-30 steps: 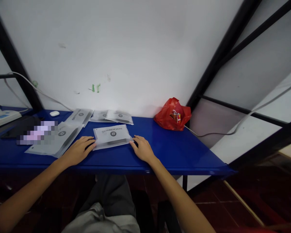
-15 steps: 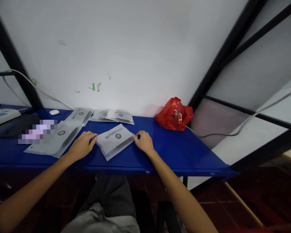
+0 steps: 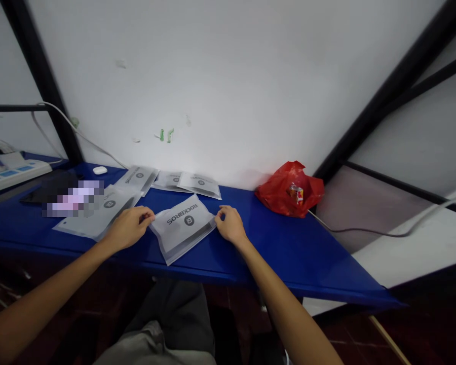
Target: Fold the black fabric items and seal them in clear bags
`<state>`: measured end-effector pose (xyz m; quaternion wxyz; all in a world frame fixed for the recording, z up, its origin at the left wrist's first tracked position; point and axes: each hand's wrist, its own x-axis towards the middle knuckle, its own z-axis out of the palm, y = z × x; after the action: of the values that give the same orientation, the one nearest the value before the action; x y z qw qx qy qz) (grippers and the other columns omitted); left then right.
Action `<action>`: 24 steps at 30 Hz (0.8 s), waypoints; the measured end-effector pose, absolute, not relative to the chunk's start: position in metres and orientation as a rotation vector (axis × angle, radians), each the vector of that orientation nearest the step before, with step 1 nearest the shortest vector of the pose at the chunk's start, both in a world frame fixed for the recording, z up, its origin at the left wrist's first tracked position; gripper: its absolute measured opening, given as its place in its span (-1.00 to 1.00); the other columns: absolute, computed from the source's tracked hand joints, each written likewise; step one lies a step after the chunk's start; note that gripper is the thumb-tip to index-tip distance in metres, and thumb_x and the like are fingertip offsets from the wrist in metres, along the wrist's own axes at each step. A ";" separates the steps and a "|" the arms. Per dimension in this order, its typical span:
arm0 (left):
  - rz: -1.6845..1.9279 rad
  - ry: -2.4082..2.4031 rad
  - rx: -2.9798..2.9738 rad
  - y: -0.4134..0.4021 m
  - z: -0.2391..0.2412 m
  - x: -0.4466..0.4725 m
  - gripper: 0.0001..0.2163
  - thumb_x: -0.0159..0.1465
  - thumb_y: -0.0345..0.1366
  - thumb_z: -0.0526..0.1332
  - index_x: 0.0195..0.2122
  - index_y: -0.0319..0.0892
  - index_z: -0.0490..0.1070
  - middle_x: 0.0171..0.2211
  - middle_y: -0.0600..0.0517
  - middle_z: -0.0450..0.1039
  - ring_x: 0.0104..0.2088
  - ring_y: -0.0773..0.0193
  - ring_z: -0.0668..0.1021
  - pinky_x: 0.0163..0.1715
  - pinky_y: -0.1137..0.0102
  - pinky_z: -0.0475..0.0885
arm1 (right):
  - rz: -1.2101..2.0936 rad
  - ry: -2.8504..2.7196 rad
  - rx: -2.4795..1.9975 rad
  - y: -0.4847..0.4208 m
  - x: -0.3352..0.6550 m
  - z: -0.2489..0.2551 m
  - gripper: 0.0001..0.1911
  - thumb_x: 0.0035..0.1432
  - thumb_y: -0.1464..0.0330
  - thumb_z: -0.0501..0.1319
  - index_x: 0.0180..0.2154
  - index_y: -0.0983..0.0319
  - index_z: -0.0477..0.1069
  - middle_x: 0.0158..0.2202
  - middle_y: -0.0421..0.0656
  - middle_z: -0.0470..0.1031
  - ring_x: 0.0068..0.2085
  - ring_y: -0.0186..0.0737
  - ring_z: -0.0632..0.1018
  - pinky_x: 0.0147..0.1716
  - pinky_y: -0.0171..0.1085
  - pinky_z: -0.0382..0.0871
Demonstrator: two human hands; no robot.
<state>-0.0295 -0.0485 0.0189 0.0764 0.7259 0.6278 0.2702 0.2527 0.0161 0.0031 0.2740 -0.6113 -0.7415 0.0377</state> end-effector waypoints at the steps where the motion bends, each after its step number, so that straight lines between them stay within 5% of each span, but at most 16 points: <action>1: 0.834 1.897 2.169 -0.051 0.021 -0.033 -0.84 0.22 -0.36 0.07 -0.36 -0.13 0.45 -0.36 0.04 0.49 -0.32 0.22 0.49 -0.33 0.37 0.29 | 0.088 -2.002 -1.618 0.018 0.248 0.006 -0.86 0.01 0.47 0.14 -0.55 0.22 0.38 -0.05 -0.02 0.50 -0.03 -0.09 0.49 0.01 -0.11 0.30; 18: 0.961 2.376 1.860 -0.013 0.054 -0.137 -0.83 0.20 -0.27 0.07 -0.34 -0.12 0.45 -0.43 0.03 0.49 -0.37 0.20 0.51 -0.37 0.38 0.28 | -0.194 -2.263 -1.273 0.143 0.078 0.063 -0.84 0.12 0.49 0.09 -0.33 0.28 0.46 0.01 0.00 0.43 0.01 -0.02 0.39 -0.02 -0.09 0.27; 24: 0.753 2.691 1.824 0.025 0.053 -0.141 -0.71 0.26 -0.28 -0.02 -0.11 -0.23 0.41 -0.18 -0.22 0.47 -0.14 -0.09 0.48 -0.24 0.15 0.36 | -0.193 -2.249 -1.239 0.181 0.037 0.059 -0.79 0.22 0.42 0.05 -0.18 0.28 0.42 -0.02 0.02 0.42 0.00 -0.01 0.37 -0.02 -0.05 0.24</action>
<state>-0.1414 0.0255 0.0532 -0.0976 0.5439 0.8026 0.2246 0.0374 0.1813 0.0590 0.2794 -0.4619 -0.8387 -0.0721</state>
